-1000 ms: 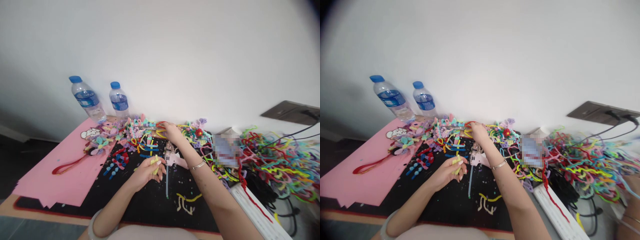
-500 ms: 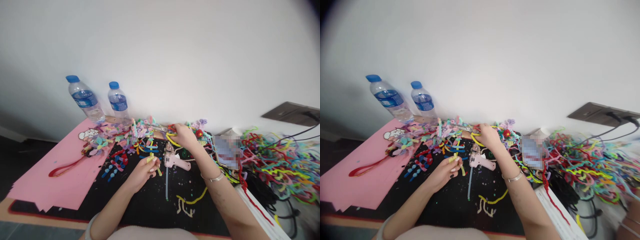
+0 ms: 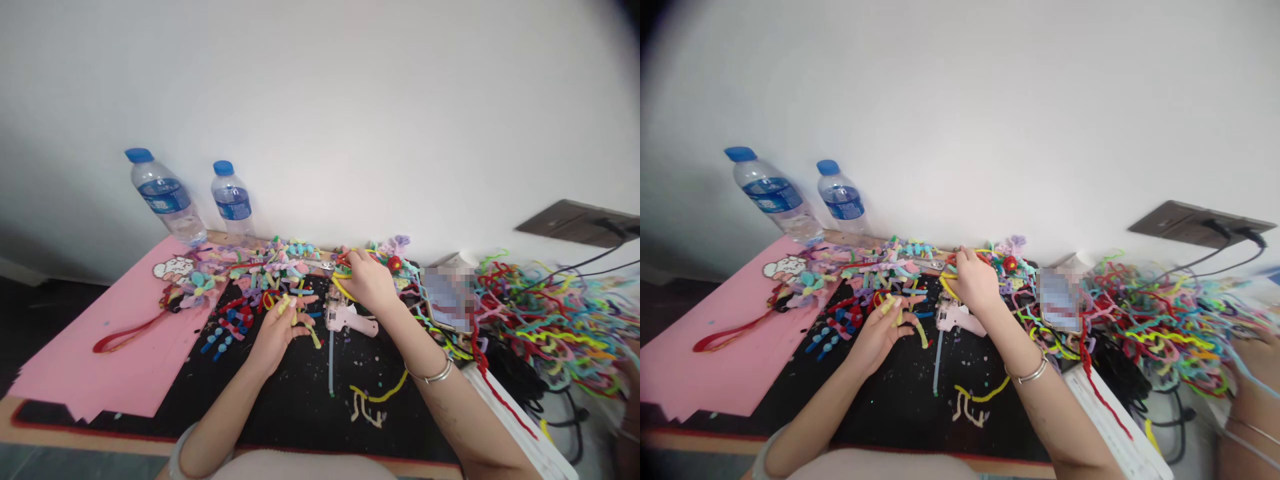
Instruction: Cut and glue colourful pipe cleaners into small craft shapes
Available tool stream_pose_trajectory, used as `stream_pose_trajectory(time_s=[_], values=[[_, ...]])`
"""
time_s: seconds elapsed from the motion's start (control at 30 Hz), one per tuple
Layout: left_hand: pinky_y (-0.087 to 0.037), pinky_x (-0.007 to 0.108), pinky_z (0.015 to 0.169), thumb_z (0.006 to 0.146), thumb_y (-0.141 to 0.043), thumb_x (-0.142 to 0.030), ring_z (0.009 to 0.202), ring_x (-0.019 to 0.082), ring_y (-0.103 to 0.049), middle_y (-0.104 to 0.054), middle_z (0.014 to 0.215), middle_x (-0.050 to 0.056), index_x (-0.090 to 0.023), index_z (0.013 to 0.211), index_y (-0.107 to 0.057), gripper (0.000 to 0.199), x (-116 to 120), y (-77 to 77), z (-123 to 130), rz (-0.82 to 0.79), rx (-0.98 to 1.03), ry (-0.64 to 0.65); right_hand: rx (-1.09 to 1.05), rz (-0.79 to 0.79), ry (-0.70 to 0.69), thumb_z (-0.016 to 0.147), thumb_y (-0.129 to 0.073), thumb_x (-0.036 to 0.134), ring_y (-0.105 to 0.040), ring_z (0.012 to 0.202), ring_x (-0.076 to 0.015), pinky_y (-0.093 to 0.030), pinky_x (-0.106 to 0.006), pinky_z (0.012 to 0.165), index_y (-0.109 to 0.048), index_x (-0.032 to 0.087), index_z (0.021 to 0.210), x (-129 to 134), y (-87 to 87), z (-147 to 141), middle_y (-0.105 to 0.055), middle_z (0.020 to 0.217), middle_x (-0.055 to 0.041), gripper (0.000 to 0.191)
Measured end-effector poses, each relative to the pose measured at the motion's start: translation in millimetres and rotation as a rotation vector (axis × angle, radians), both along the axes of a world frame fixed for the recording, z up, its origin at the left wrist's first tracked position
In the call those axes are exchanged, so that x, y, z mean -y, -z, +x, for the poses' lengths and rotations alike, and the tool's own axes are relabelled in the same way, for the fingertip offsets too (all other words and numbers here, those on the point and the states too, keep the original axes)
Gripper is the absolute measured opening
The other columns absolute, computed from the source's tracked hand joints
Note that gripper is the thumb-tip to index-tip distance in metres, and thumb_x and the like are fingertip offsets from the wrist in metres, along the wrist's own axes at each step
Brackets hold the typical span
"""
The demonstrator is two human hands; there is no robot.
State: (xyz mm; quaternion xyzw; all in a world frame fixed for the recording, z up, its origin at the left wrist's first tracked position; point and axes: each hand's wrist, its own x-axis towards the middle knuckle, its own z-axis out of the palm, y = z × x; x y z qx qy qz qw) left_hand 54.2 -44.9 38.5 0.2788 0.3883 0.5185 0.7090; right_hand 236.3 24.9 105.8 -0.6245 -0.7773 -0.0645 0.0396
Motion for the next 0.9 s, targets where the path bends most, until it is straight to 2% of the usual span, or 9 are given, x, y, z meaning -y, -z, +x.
stream_pose_trajectory(time_s=[0.1, 0.2, 0.27, 0.37, 0.5, 0.6, 0.7, 0.8, 0.9], values=[[-0.055, 0.024, 0.066, 0.084, -0.062, -0.036, 0.085, 0.015, -0.067, -0.056, 0.131, 0.01, -0.019, 0.107, -0.057, 0.028, -9, -2.0, -4, 0.026, 0.051, -0.101, -0.013, 0.003, -0.047, 0.086, -0.05, 0.036, -0.061, 0.09, -0.0237, -0.045, -0.027, 0.065, -0.054, 0.017, 0.102, -2, 0.5, -14, -0.06, 0.106, -0.0124, 0.026], [-0.056, 0.024, 0.07, 0.088, -0.058, -0.032, 0.093, 0.017, -0.067, -0.052, 0.137, 0.01, -0.024, 0.124, -0.053, 0.038, -17, -4.2, -5, 0.055, 0.07, -0.107, -0.046, 0.023, -0.083, 0.086, -0.048, 0.036, -0.06, 0.091, -0.0242, -0.045, -0.028, 0.065, -0.053, 0.017, 0.103, -2, 1.8, -16, -0.059, 0.106, -0.012, 0.026], [-0.056, 0.023, 0.071, 0.089, -0.056, -0.031, 0.097, 0.018, -0.067, -0.047, 0.142, 0.009, -0.027, 0.13, -0.05, 0.041, -20, -5.1, -5, 0.074, 0.066, -0.101, -0.076, 0.048, -0.078, 0.084, -0.051, 0.039, -0.059, 0.095, -0.0257, -0.045, -0.028, 0.068, -0.052, 0.015, 0.107, -2, 1.2, -9, -0.058, 0.109, -0.0132, 0.033], [-0.055, 0.021, 0.071, 0.09, -0.054, -0.031, 0.102, 0.019, -0.066, -0.039, 0.147, 0.005, -0.031, 0.131, -0.05, 0.041, -28, -5.2, -5, 0.082, 0.041, -0.128, -0.149, 0.09, 0.0, 0.084, -0.051, 0.042, -0.058, 0.097, -0.0273, -0.045, -0.031, 0.073, -0.05, 0.013, 0.114, -3, -2.8, 11, -0.056, 0.113, -0.0157, 0.042], [-0.055, 0.024, 0.075, 0.09, -0.055, -0.028, 0.107, 0.022, -0.064, -0.042, 0.145, 0.005, -0.029, 0.126, -0.055, 0.036, -55, -5.7, -8, 0.14, -0.001, -0.149, -0.23, 0.063, 0.127, 0.082, -0.053, 0.039, -0.059, 0.095, -0.0274, -0.045, -0.034, 0.076, -0.056, 0.013, 0.109, -1, -8.4, 39, -0.059, 0.108, -0.014, 0.037], [-0.054, 0.025, 0.077, 0.091, -0.052, -0.026, 0.105, 0.021, -0.065, -0.047, 0.14, 0.007, -0.025, 0.121, -0.057, 0.03, -85, -9.1, -11, 0.167, -0.038, -0.175, -0.278, 0.039, 0.168, 0.078, -0.057, 0.036, -0.06, 0.093, -0.027, -0.045, -0.034, 0.075, -0.06, 0.015, 0.103, 6, -7.1, 51, -0.063, 0.102, -0.0115, 0.033], [-0.054, 0.025, 0.076, 0.091, -0.052, -0.022, 0.095, 0.018, -0.068, -0.053, 0.134, 0.009, -0.021, 0.117, -0.059, 0.027, -107, -14.3, -16, 0.119, -0.085, -0.215, -0.342, 0.004, 0.137, 0.075, -0.06, 0.033, -0.061, 0.087, -0.025, -0.045, -0.032, 0.073, -0.062, 0.014, 0.1, 17, -1.5, 55, -0.064, 0.096, -0.0108, 0.031], [-0.055, 0.026, 0.073, 0.089, -0.053, -0.025, 0.083, 0.015, -0.07, -0.058, 0.127, 0.012, -0.017, 0.109, -0.06, 0.022, -111, -17.7, -24, 0.099, -0.214, -0.197, -0.401, -0.035, 0.093, 0.074, -0.061, 0.032, -0.06, 0.083, -0.0233, -0.045, -0.031, 0.072, -0.062, 0.014, 0.095, 29, 4.7, 56, -0.064, 0.09, -0.0091, 0.028], [-0.055, 0.023, 0.064, 0.091, -0.047, -0.029, 0.072, 0.012, -0.069, -0.063, 0.118, 0.012, -0.015, 0.105, -0.058, 0.023, -100, -15.8, -30, 0.159, -0.387, -0.241, -0.433, -0.067, 0.055, 0.074, -0.062, 0.033, -0.06, 0.079, -0.0223, -0.044, -0.03, 0.07, -0.062, 0.016, 0.089, 40, 9.8, 58, -0.064, 0.087, -0.0075, 0.022]])
